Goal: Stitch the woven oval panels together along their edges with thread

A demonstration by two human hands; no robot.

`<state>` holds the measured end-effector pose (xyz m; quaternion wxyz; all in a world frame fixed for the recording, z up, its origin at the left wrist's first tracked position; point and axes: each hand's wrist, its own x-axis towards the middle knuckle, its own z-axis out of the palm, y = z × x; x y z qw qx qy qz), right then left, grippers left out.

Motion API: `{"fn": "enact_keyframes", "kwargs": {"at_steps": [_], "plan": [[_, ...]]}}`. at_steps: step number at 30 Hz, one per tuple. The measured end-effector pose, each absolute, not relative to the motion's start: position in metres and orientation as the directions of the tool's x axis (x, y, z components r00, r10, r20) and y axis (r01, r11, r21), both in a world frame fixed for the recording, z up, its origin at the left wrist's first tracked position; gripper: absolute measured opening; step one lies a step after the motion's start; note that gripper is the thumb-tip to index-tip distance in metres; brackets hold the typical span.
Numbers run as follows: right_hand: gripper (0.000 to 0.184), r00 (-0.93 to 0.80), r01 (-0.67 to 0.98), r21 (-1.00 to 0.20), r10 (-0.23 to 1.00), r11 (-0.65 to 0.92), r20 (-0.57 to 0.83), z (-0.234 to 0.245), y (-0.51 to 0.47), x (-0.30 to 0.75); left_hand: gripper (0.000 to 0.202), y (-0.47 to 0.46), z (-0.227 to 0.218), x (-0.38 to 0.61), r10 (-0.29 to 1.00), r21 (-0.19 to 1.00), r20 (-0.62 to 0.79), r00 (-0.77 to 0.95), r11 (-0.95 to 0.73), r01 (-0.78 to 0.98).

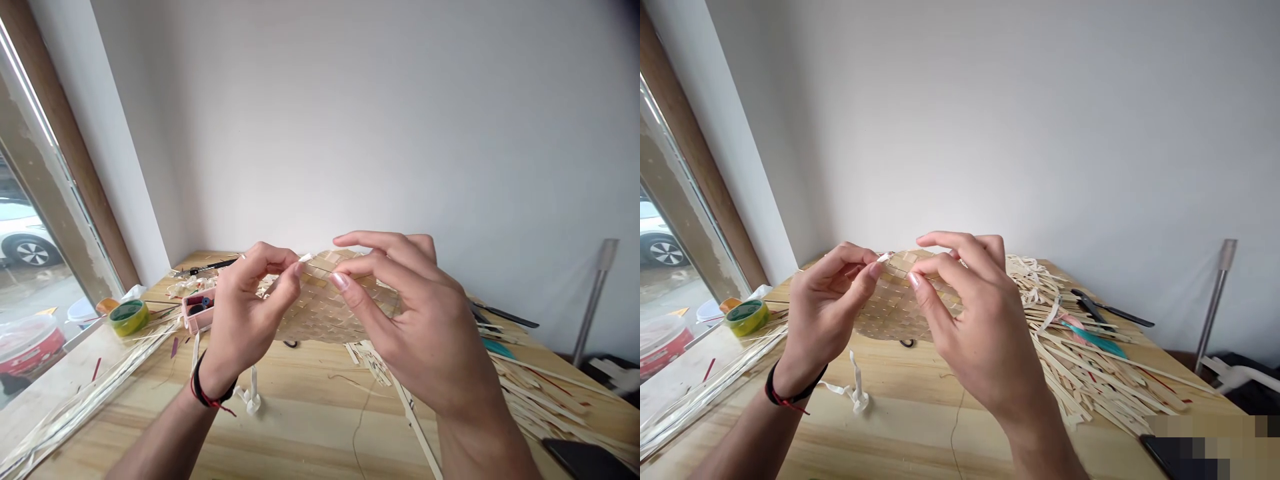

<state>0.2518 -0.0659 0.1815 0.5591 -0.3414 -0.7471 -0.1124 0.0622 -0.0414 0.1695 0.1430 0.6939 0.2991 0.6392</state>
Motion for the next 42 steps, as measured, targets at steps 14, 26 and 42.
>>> {"fn": "enact_keyframes", "kwargs": {"at_steps": [14, 26, 42], "plan": [[0.017, -0.119, 0.599, -0.238, 0.379, 0.765, 0.918, 0.1825, -0.0640, 0.2516, 0.006, -0.0428, 0.1734, 0.0626, 0.660, 0.657, 0.751, 0.028, -0.751, 0.072], [0.014, -0.127, 0.591, -0.141, 0.265, 0.794, 0.956, 0.1782, -0.0579, 0.2529, 0.011, -0.0399, 0.1744, 0.0607, 0.625, 0.613, 0.778, 0.064, -0.777, 0.145], [0.014, -0.125, 0.604, -0.139, 0.265, 0.785, 0.956, 0.1786, -0.0572, 0.2536, 0.005, -0.0419, 0.1742, 0.0611, 0.491, 0.439, 0.865, 0.102, -0.840, 0.319]]}}
